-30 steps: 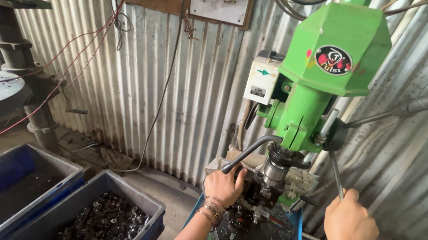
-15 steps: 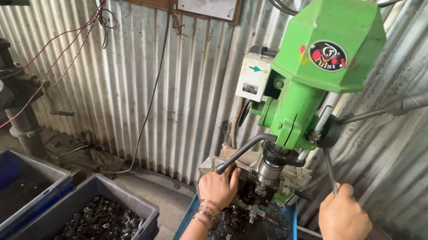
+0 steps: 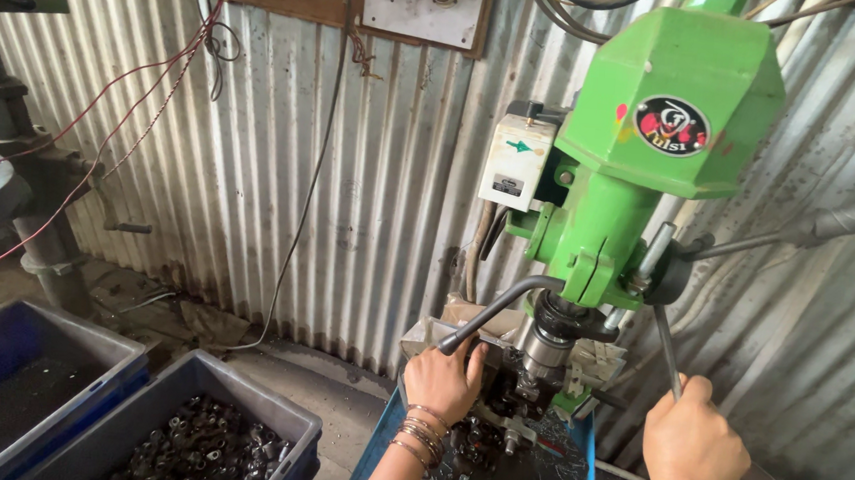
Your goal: The person picks small black metal workpieces from a bin, holds each under a bench drill press, and pulls the machine lever to drill it. They place the drilled piece into a second bin and repeat the cycle with the next workpiece.
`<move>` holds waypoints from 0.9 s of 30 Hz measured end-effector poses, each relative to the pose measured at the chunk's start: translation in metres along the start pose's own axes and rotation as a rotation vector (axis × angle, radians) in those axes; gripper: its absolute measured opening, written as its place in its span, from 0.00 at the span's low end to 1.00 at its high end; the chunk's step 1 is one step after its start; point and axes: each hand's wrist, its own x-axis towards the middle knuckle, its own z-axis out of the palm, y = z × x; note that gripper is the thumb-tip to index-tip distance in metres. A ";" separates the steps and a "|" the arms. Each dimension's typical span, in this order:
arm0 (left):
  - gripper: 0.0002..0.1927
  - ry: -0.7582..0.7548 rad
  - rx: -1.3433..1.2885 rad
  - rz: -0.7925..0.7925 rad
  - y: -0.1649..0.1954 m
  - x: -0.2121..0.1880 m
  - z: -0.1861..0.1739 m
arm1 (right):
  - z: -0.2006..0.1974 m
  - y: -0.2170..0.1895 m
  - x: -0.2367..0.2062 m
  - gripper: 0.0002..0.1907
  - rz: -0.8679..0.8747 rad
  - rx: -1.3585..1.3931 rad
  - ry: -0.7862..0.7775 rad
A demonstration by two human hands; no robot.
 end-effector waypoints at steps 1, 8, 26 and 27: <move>0.23 0.007 -0.002 -0.002 -0.001 0.000 -0.001 | 0.000 -0.002 -0.001 0.16 0.006 -0.009 -0.007; 0.21 0.064 -0.026 0.004 -0.012 -0.002 -0.006 | 0.005 -0.009 -0.006 0.18 0.002 -0.014 -0.013; 0.22 0.068 -0.081 0.025 -0.039 -0.003 -0.016 | 0.025 -0.026 -0.020 0.22 0.025 -0.104 0.067; 0.22 0.064 -0.080 0.025 -0.039 -0.002 -0.017 | 0.024 -0.028 -0.020 0.22 0.024 -0.102 0.076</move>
